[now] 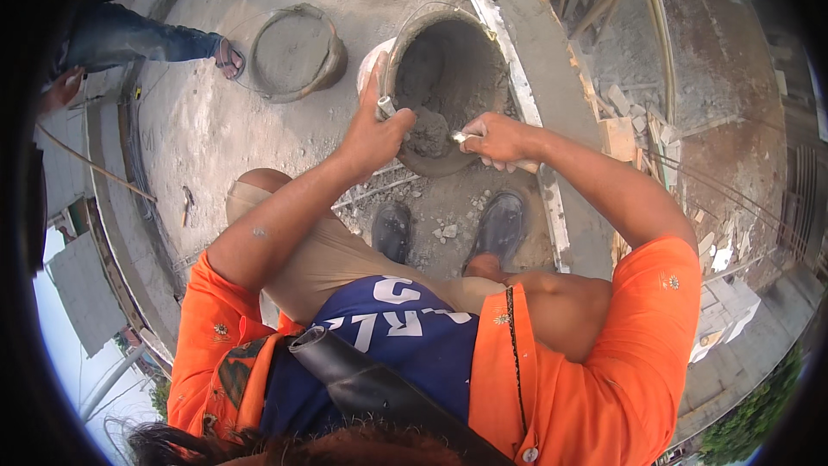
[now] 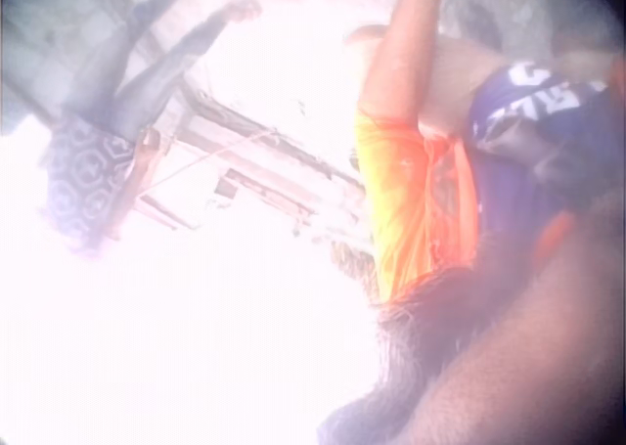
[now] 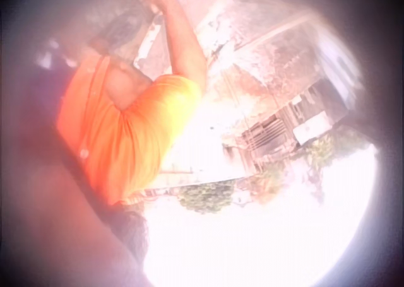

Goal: The person scoops wet cement from a bucket using a trowel and applies it along a linear formwork on the floor. They repeatedly smooth and level the cement within the formwork, then scrape remaining cement from the bucket.

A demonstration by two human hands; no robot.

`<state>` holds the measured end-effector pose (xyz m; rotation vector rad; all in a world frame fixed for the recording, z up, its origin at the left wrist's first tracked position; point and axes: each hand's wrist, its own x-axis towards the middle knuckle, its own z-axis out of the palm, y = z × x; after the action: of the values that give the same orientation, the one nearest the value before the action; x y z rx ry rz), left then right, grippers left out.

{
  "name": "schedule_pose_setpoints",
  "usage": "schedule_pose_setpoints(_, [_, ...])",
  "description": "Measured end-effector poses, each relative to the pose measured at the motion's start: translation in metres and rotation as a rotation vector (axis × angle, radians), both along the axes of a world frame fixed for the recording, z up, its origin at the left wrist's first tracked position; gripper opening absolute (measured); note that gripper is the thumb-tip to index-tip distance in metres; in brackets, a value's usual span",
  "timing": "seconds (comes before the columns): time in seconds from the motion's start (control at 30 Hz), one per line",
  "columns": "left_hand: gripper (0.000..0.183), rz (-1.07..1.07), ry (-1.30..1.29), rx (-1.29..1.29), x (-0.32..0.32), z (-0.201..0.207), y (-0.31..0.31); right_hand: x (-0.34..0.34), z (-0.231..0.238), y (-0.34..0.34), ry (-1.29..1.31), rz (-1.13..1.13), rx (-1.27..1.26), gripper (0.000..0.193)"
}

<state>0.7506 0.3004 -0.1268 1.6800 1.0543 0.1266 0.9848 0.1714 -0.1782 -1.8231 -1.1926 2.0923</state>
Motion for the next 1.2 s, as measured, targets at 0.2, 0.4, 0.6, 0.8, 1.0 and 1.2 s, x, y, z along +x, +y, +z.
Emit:
schedule_pose_setpoints(0.2, [0.097,0.268,-0.072,-0.271,0.001,0.004,0.007,0.017,0.032,-0.056,0.089,-0.271,0.102,0.050])
schedule_pose_setpoints(0.4, [0.059,0.514,-0.168,-0.373,0.000,0.016,0.025,0.087,0.082,-0.061,0.178,-0.621,0.216,0.059])
schedule_pose_setpoints(0.6, [0.062,0.453,-0.188,-0.289,-0.006,-0.001,0.030,0.136,0.038,0.059,-0.487,-0.620,0.675,0.050])
schedule_pose_setpoints(0.8, [0.063,0.495,-0.145,-0.312,0.006,0.014,0.023,0.175,-0.034,0.131,-0.905,-0.415,0.556,0.050])
schedule_pose_setpoints(1.0, [0.037,0.570,-0.035,-0.346,-0.006,0.021,0.025,0.196,-0.033,0.039,-0.430,-0.557,0.589,0.053])
schedule_pose_setpoints(1.2, [0.030,0.543,-0.022,-0.336,-0.013,0.012,0.033,0.214,0.005,0.000,0.474,-0.904,0.175,0.044])
